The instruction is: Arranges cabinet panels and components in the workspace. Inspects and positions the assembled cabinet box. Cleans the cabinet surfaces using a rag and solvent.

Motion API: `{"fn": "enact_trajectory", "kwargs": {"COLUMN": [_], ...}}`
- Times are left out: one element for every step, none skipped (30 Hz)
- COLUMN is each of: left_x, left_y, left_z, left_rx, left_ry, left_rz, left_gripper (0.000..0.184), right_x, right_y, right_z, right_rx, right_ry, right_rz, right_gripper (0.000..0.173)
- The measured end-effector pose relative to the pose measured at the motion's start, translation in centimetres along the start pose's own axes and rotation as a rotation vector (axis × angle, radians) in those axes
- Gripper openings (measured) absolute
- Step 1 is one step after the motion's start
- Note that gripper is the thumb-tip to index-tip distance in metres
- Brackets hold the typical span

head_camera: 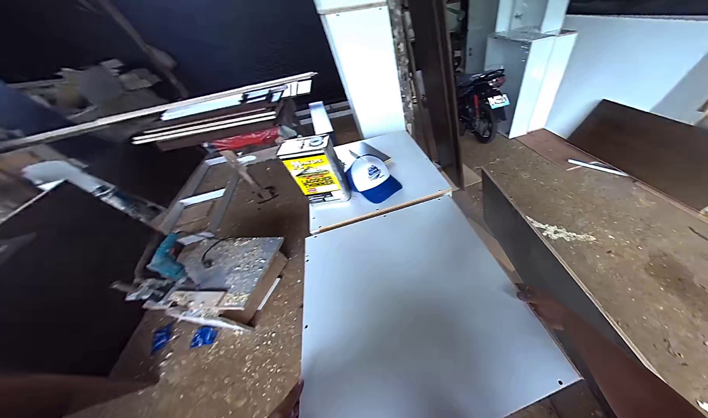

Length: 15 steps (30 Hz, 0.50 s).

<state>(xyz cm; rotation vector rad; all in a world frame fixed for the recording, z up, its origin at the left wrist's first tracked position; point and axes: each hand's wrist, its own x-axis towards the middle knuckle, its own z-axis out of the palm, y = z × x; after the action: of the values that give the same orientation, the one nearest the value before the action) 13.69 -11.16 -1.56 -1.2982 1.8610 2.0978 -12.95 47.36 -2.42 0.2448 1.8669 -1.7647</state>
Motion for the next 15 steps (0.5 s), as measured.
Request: {"fn": "enact_trajectory", "kwargs": {"left_x": [0.0,-0.1,-0.1,-0.1,-0.2,-0.4,-0.6,-0.9,-1.0,-0.9,-0.7,-0.5,-0.5,-0.4,-0.5], "left_y": [0.9,1.8,2.4,2.8,3.2,3.4,3.5,3.6,3.7,3.5,3.3,3.1,3.0,2.8,2.6], "left_z": [0.7,1.3,1.9,2.3,2.8,3.3,3.9,4.2,4.2,4.1,3.8,3.6,3.5,3.3,3.2], "left_rx": [0.003,0.016,0.043,0.073,0.108,0.155,0.202,0.235,0.257,0.279,0.297,0.302,0.308,0.327,0.354], "left_ry": [0.026,0.040,0.065,0.078,0.085,0.092,0.106,0.115,0.118,0.117,0.112,0.109,0.103,0.093,0.080], "left_rz": [0.000,-0.005,-0.012,-0.025,-0.041,-0.063,-0.084,-0.102,-0.115,-0.123,-0.128,-0.130,-0.135,-0.134,-0.133], "left_gripper": [0.045,0.046,0.047,0.050,0.053,0.056,0.058,0.060,0.061,0.063,0.065,0.065,0.065,0.066,0.068], "right_x": [0.1,0.4,0.7,0.9,0.9,0.7,0.5,0.2,-0.1,-0.3,-0.4,-0.4,-0.6,-0.5,-0.4], "right_y": [-0.4,-0.6,-0.7,-0.7,-0.6,-0.5,-0.2,0.2,0.8,1.2,1.1,0.9,0.8,0.8,0.9], "right_z": [0.3,0.6,0.7,0.9,1.3,1.7,2.1,2.4,2.7,2.8,3.0,3.3,3.4,3.4,3.2], "right_rx": [-0.001,-0.009,-0.026,-0.046,-0.075,-0.099,-0.117,-0.112,-0.090,-0.052,-0.011,0.022,0.035,0.035,0.034], "right_ry": [0.029,0.046,0.058,0.072,0.101,0.134,0.157,0.154,0.140,0.117,0.093,0.085,0.076,0.068,0.062], "right_rz": [-0.010,-0.018,-0.026,-0.035,-0.051,-0.070,-0.101,-0.142,-0.191,-0.235,-0.266,-0.281,-0.288,-0.296,-0.306], "right_gripper": [0.046,0.045,0.046,0.048,0.049,0.050,0.051,0.054,0.054,0.050,0.045,0.036,0.029,0.024,0.022]}}
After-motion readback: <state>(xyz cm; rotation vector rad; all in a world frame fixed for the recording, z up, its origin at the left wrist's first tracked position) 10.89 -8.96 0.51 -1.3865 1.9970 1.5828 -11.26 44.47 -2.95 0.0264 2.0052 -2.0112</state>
